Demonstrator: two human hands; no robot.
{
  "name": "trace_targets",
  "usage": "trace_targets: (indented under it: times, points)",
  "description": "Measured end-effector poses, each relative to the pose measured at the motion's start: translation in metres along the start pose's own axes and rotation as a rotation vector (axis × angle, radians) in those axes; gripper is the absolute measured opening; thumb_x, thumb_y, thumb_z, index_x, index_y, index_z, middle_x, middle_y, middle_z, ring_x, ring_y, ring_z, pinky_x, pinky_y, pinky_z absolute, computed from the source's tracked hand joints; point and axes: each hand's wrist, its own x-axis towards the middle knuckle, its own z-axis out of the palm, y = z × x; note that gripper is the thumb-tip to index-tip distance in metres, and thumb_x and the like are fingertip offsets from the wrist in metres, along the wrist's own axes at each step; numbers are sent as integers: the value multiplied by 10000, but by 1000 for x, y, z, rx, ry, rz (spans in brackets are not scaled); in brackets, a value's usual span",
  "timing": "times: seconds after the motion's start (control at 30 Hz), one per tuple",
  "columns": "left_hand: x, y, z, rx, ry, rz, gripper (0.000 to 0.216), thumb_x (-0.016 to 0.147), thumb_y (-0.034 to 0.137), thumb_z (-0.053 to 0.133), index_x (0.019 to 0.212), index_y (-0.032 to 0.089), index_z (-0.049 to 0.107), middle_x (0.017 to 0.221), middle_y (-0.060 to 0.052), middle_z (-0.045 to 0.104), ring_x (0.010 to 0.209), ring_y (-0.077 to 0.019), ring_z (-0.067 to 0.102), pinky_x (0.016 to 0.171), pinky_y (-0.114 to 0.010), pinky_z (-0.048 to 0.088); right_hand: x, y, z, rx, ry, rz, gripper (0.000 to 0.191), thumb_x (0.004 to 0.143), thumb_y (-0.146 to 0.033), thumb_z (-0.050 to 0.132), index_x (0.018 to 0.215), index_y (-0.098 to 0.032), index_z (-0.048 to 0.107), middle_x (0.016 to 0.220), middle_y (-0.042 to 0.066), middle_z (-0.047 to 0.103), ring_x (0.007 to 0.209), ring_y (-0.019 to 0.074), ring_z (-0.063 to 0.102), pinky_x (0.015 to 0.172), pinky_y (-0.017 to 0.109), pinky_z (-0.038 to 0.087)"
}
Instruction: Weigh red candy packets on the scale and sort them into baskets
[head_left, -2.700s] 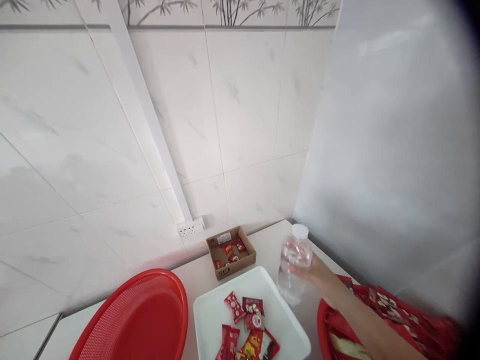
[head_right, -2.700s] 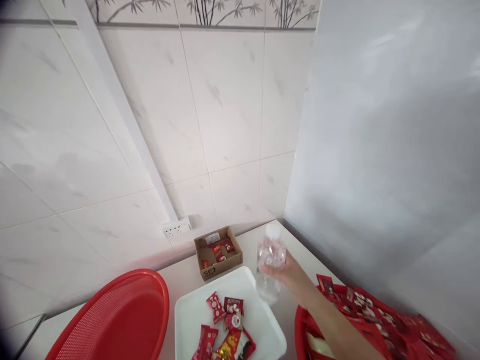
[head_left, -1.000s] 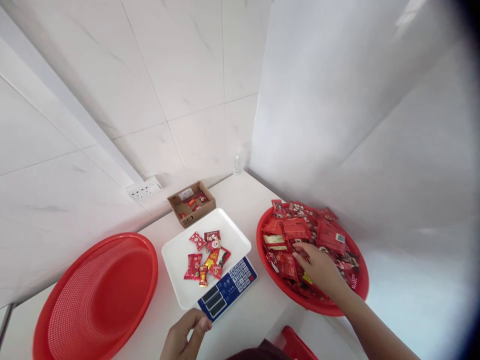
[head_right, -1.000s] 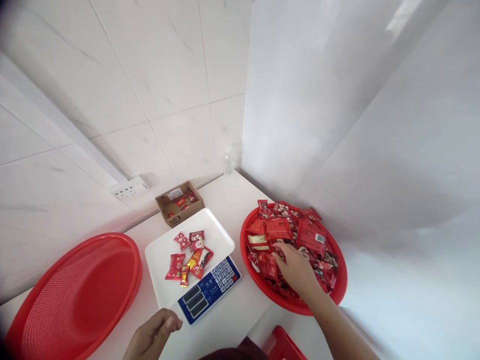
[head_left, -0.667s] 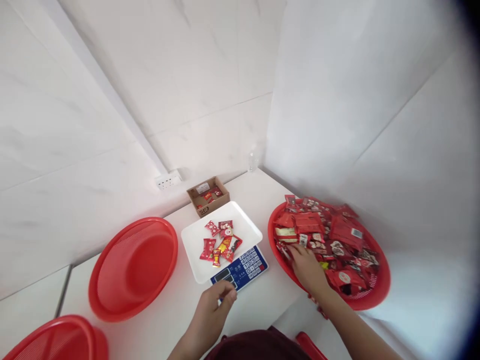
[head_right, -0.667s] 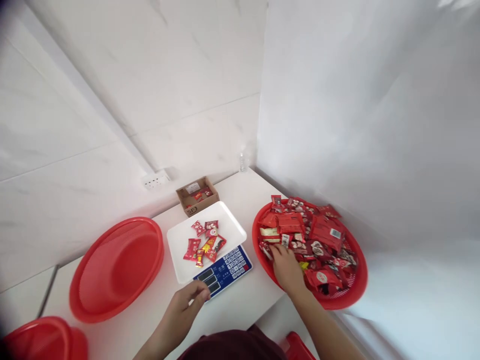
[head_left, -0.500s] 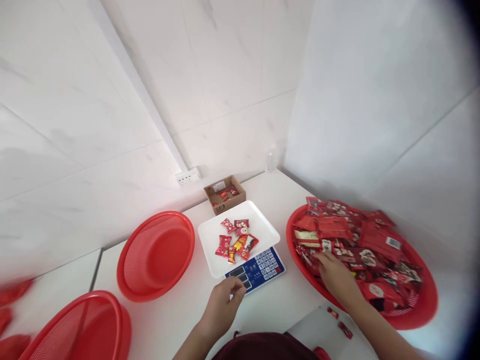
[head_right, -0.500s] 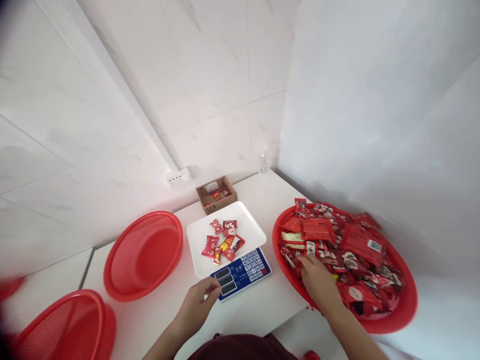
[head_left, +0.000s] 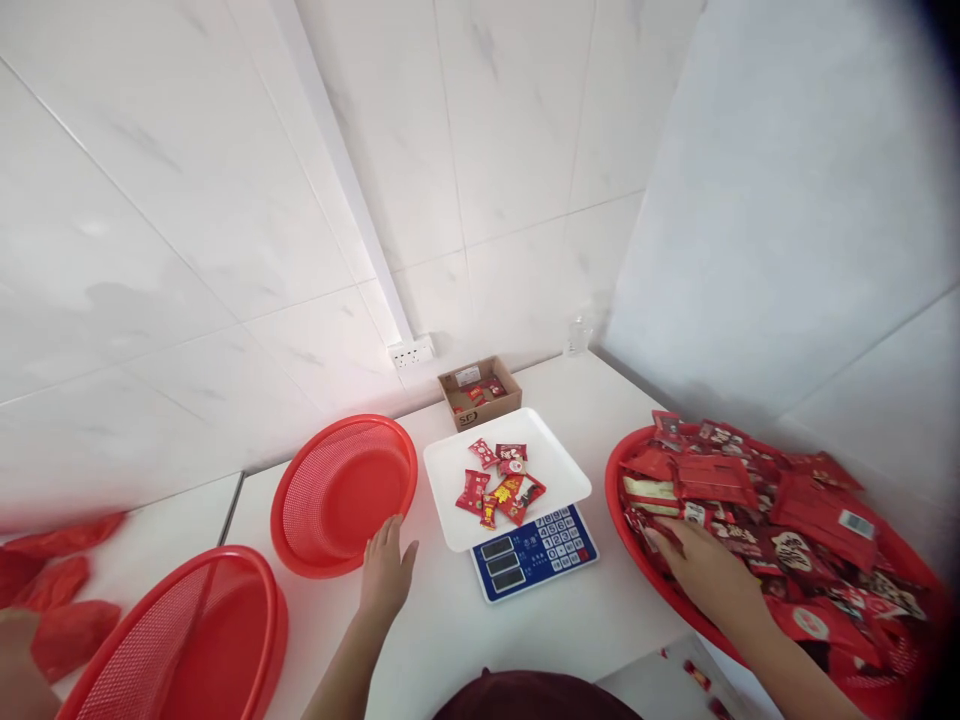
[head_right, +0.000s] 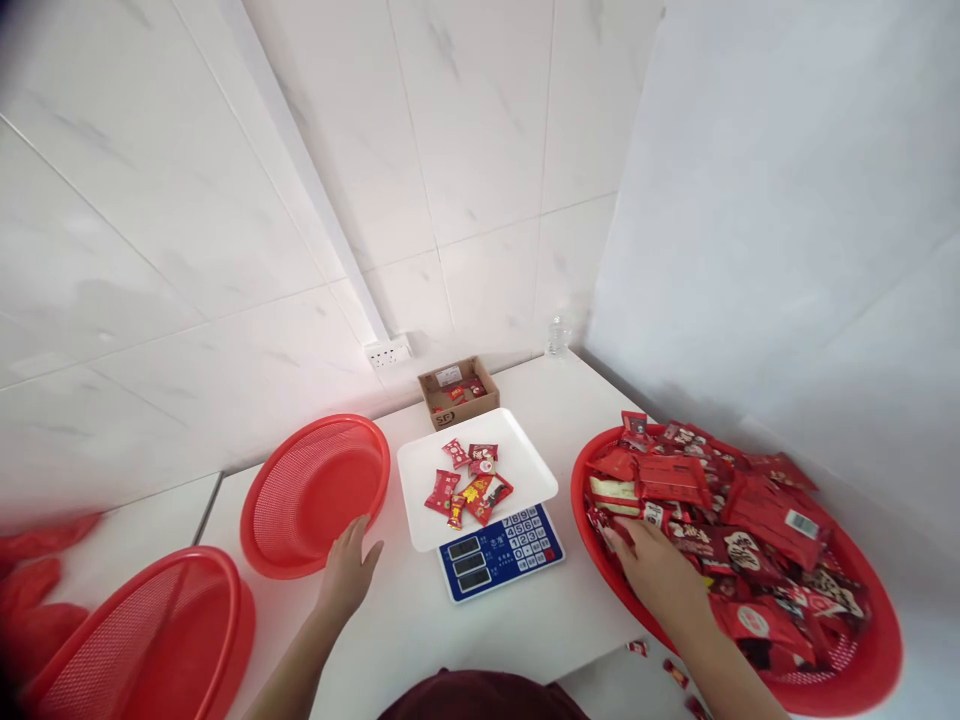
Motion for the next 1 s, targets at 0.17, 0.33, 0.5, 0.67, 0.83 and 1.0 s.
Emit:
trace_targets:
  times: [0.17,0.33,0.5,0.67,0.83,1.0]
  points:
    - [-18,-12,3,-76,-13,-17,435,863,386,373,1216,162,493,1269,-121,534,1201,-261,468,972,-430,403,2,-24,2,-86,-80,59,455,815,-455,362,1096,-190,601,1155,121,627,966,278,618,741,394,481]
    - [-36,-22,3,-148,-58,-74,388,854,382,379,1119,158,551,1144,-111,588,1098,-239,537,907,-391,453,4,-31,-5,-122,-35,45,362,817,-350,341,932,-202,650,990,112,690,802,260,652,651,369,466]
    - [-40,-6,-2,-146,46,-1,348,864,366,367,1088,204,579,1148,-87,592,1126,-238,510,937,-395,436,9,-27,-20,-23,125,119,385,792,-417,349,923,-195,635,934,162,687,770,306,642,669,417,458]
    - [-10,64,8,-123,-76,237,376,863,332,403,1205,229,519,1244,-79,538,1171,-225,461,982,-370,390,13,-39,-24,313,111,233,343,686,-483,426,777,-217,623,802,117,699,770,289,633,720,400,469]
    - [34,115,31,133,-269,313,649,775,395,544,1371,234,342,1331,-113,432,1184,-293,413,971,-426,361,0,-65,-10,528,37,221,370,619,-551,449,712,-233,613,758,66,706,772,274,638,734,384,469]
    - [55,118,43,265,-308,275,514,797,333,495,1302,276,420,1300,-118,412,1129,-305,437,897,-419,391,-11,-68,-1,613,-8,213,406,587,-582,468,727,-231,617,688,54,697,710,264,641,695,371,476]
